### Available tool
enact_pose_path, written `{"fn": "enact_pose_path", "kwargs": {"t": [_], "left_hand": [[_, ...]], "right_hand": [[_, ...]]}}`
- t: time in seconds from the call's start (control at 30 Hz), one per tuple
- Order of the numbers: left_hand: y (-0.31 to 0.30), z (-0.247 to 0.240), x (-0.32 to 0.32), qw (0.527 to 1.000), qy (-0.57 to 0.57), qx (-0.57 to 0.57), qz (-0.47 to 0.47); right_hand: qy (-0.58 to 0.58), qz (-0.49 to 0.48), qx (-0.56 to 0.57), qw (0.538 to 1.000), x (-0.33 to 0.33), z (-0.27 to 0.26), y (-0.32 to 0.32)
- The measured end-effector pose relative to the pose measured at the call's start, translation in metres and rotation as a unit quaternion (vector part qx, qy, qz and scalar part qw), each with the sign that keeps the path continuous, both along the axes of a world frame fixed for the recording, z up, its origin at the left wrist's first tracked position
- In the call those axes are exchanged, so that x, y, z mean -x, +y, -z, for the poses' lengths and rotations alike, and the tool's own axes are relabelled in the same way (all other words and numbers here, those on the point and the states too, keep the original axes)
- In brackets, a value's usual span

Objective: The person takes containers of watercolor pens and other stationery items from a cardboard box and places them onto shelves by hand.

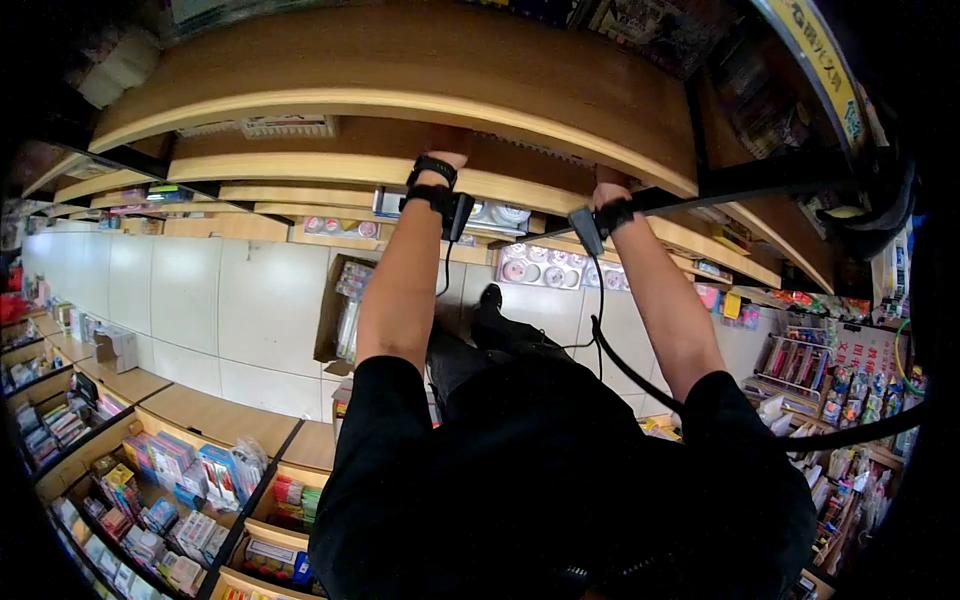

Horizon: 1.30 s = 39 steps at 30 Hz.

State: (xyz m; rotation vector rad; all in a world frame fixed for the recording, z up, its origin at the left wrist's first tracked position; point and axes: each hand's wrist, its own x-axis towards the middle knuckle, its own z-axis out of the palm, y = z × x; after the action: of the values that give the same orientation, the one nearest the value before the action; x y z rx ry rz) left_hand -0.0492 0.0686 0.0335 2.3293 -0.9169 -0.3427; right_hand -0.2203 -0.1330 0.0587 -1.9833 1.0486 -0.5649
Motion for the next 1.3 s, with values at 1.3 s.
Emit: {"fn": "enact_pose_path", "kwargs": {"t": [1.3], "left_hand": [[-0.039, -0.005, 0.15, 0.66, 0.605, 0.435, -0.097]], "right_hand": [[0.039, -0.073, -0.454, 0.887, 0.244, -0.003, 0.085]]}}
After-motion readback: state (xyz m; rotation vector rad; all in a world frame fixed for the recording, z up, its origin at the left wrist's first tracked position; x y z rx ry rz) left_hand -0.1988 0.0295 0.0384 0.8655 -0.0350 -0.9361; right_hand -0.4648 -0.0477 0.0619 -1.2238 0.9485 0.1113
